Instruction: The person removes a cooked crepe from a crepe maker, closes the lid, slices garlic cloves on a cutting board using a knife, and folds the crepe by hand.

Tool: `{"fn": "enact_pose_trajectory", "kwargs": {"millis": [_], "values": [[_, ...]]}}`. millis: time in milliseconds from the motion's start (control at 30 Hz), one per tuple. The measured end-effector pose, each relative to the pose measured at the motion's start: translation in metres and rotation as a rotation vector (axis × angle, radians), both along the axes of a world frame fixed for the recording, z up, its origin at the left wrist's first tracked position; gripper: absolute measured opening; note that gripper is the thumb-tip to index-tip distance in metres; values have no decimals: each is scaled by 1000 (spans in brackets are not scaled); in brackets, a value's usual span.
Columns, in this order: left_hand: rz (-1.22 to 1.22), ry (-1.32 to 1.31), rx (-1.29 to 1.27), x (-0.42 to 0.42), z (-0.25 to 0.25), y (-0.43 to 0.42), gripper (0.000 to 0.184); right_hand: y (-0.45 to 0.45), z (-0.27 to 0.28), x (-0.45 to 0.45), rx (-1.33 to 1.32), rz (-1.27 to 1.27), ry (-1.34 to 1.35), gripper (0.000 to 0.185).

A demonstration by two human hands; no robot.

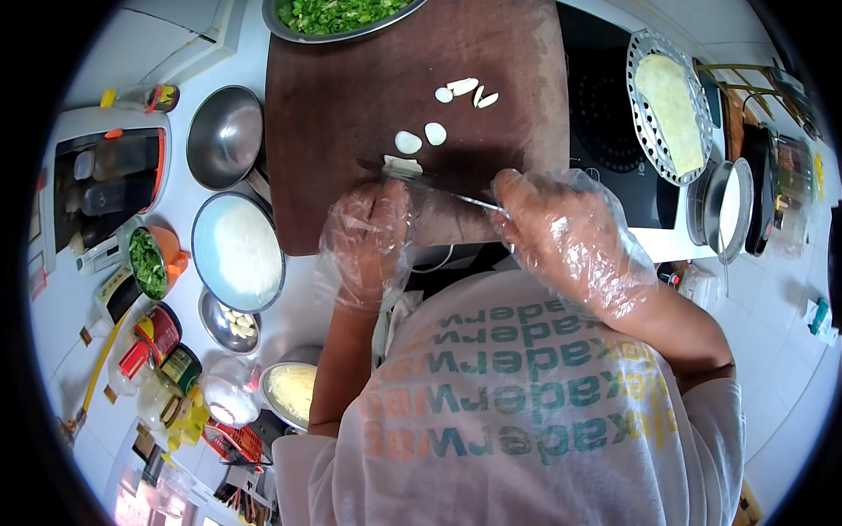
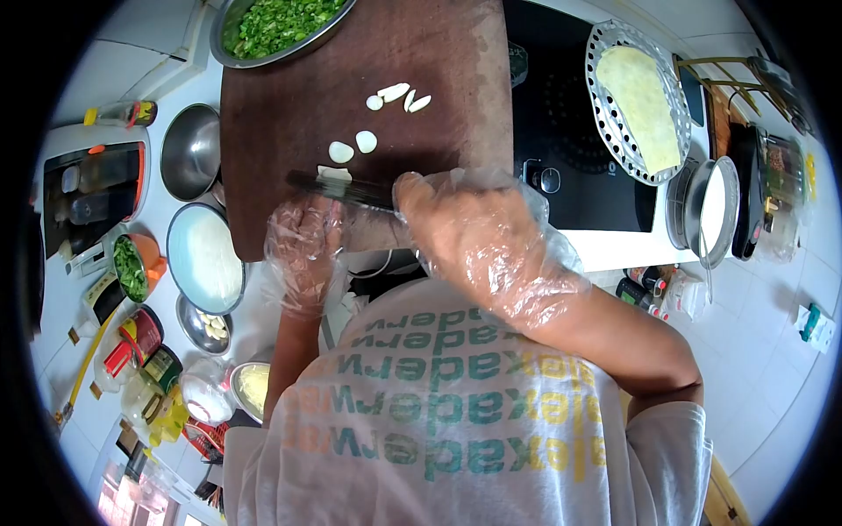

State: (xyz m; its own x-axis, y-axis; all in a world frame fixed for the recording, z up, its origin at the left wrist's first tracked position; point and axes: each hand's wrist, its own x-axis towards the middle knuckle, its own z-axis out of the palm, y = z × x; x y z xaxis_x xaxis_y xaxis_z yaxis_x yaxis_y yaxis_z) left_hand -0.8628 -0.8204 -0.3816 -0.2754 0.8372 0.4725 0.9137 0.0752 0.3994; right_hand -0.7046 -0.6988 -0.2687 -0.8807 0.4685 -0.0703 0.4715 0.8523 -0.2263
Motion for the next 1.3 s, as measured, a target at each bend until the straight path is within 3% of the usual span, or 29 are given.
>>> {"fn": "enact_pose_trajectory", "kwargs": {"millis": [267, 600, 867, 1133, 1233, 1300], "values": [[7, 54, -66, 1, 0, -4, 25, -3, 5, -9, -38, -48, -150, 20], [27, -47, -4, 2, -6, -3, 17, 12, -15, 4, -199, -218, 142, 21], [91, -152, 115, -1, -3, -14, 19, 0, -1, 7, -264, -88, 65, 18], [56, -207, 92, -1, -1, -14, 20, 27, -2, -4, -372, -198, -6, 20], [46, -248, 65, 1, 2, -12, 13, 47, -7, -1, -297, -189, 28, 20], [27, -198, 76, -1, 1, -11, 20, 55, -7, 1, -188, -206, 33, 19]]}}
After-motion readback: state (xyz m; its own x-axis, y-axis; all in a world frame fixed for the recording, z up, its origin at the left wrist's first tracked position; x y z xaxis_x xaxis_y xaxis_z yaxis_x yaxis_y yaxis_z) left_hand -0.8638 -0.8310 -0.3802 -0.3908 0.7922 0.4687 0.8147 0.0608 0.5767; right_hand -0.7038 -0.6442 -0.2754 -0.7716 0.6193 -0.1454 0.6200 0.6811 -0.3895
